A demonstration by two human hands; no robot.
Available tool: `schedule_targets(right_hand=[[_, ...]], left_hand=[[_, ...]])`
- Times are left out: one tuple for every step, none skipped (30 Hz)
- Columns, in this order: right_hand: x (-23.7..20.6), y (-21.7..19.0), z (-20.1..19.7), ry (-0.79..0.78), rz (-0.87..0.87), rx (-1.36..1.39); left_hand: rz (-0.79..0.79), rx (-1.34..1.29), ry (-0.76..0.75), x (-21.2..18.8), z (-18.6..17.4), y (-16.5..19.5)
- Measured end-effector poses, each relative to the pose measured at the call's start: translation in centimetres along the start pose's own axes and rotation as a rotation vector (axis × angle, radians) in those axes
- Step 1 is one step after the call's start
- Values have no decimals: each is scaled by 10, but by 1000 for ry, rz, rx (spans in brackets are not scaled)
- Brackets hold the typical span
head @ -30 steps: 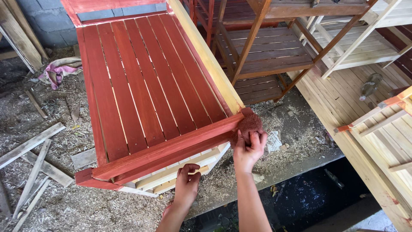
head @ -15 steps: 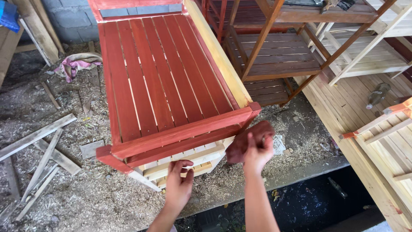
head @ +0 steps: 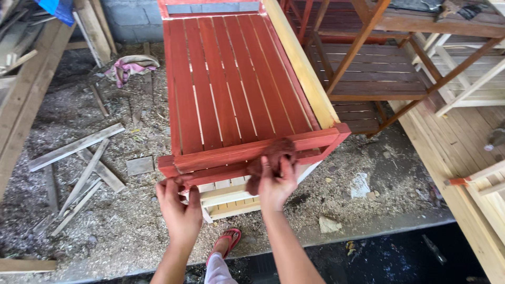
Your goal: The person wipes a red-stained wooden furniture frame with a cloth, running the cloth along the edges, rails, and slats of the frame to remove excess stain. They work around the frame, treating different sides and corners one after another.
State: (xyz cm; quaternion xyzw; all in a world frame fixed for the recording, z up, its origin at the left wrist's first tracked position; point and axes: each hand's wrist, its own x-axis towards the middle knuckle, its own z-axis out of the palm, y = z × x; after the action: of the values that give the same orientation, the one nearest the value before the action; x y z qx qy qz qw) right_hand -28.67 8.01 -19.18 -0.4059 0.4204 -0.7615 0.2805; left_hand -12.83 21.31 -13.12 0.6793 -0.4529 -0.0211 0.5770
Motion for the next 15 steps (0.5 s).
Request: schedule_targets(right_hand=[[-16, -4, 9, -38, -56, -94], [-33, -9, 17, -77, -113, -190], [-48, -14, 25, -132, -129, -211], [-63, -20, 34, -187, -146, -232], [-76, -26, 43, -243, -164, -252], [-88, -33, 53, -263, -181, -202], [-99, -39, 63, -284, -197, -149], [-111, -47, 72, -346, -226, -106], [-122, -54, 80, -407, -253, -62], [-129, -60, 85, -467, -281, -17], [-134, -65, 87, -491, -208, -11], [-139, -69, 89, -514, -136, -5], [-141, -70, 90, -537, -64, -2], [-141, -70, 89, -566, 110, 82], [-140, -68, 87, -590, 287, 164]], left_hand=[[-65, -10, 20, 5, -6, -5], [-131, -21, 40, 10, -12, -10], [-198, -33, 60, 14, -19, -14], [-143, -29, 98, 16, -27, -18], [-89, -25, 135, 17, -35, -21], [-34, -20, 173, 17, -42, -24], [-79, -2, 185, 16, -49, -27], [-122, 15, 196, 14, -57, -29], [-164, 32, 206, 12, -65, -32], [-181, 27, 218, 10, -71, -34], [-196, 20, 229, 8, -76, -37], [-211, 12, 239, 6, -79, -40], [-190, -37, 269, 6, -81, -44], [-173, -86, 297, 6, -81, -47], [-155, -134, 324, 6, -80, -51]])
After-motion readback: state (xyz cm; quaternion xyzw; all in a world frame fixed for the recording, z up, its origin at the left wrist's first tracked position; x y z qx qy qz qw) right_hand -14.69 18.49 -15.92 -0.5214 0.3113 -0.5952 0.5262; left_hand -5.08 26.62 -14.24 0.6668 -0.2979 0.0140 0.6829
